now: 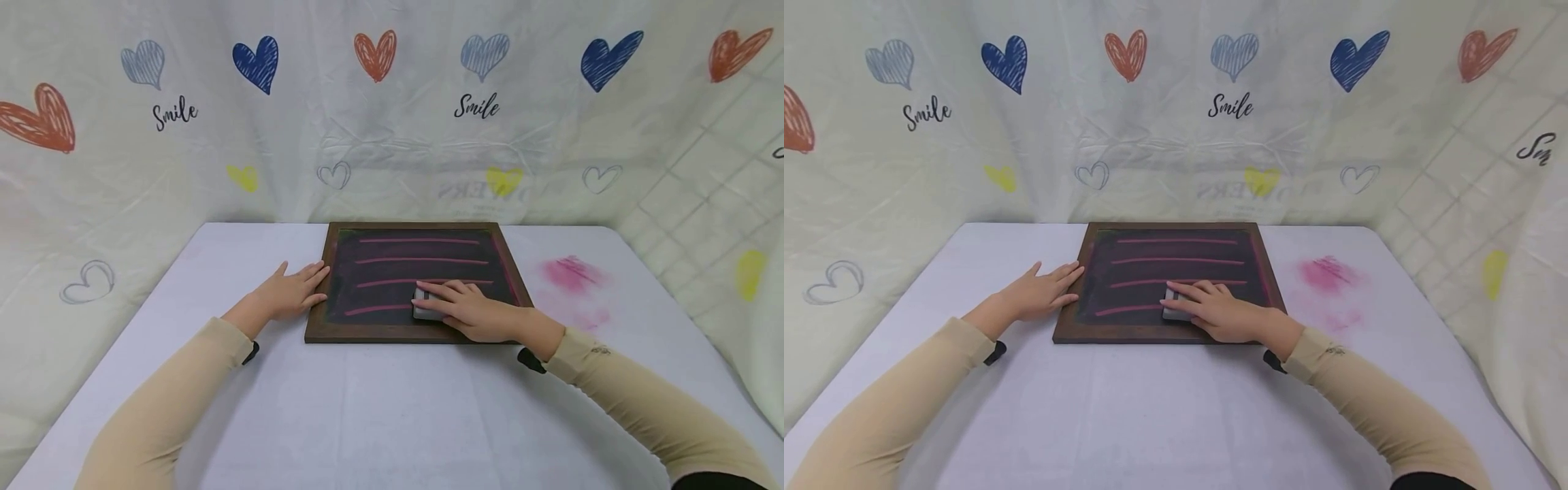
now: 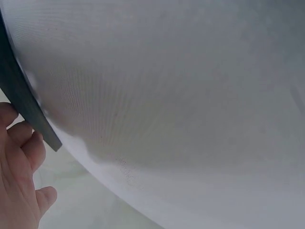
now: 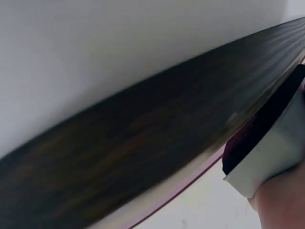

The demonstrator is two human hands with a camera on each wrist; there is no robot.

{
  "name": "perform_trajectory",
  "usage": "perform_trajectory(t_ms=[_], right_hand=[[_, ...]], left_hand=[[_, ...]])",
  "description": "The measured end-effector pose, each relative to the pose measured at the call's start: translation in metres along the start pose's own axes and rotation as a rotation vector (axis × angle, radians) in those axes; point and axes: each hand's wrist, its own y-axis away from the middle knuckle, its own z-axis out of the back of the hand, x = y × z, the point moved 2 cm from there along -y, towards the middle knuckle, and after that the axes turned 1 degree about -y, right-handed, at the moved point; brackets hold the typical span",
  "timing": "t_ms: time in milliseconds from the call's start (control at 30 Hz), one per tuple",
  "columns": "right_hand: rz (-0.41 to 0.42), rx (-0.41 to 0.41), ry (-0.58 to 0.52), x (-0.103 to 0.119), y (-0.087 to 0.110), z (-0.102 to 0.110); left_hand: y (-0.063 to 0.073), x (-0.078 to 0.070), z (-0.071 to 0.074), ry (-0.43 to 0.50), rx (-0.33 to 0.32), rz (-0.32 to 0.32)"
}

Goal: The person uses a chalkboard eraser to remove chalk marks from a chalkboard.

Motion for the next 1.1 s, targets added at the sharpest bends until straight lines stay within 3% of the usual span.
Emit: perform_trajectory(t_ms=[367, 767, 1100], right_hand=[[0.020, 0.007, 0.051, 0.014, -0.026, -0.004], [0.023, 0.064, 0.104, 0.032, -0.061, -0.006], [0.056, 0.097, 0.144, 0.049, -0.090, -0.012]], left_hand=[[-0.003, 0.001, -0.001, -0.015, -0.012, -0.010], [-0.002, 0.005, -0.003, 0.000, -0.020, 0.004], [-0.001, 0.002, -0.001, 0.017, -0.028, -0.021]])
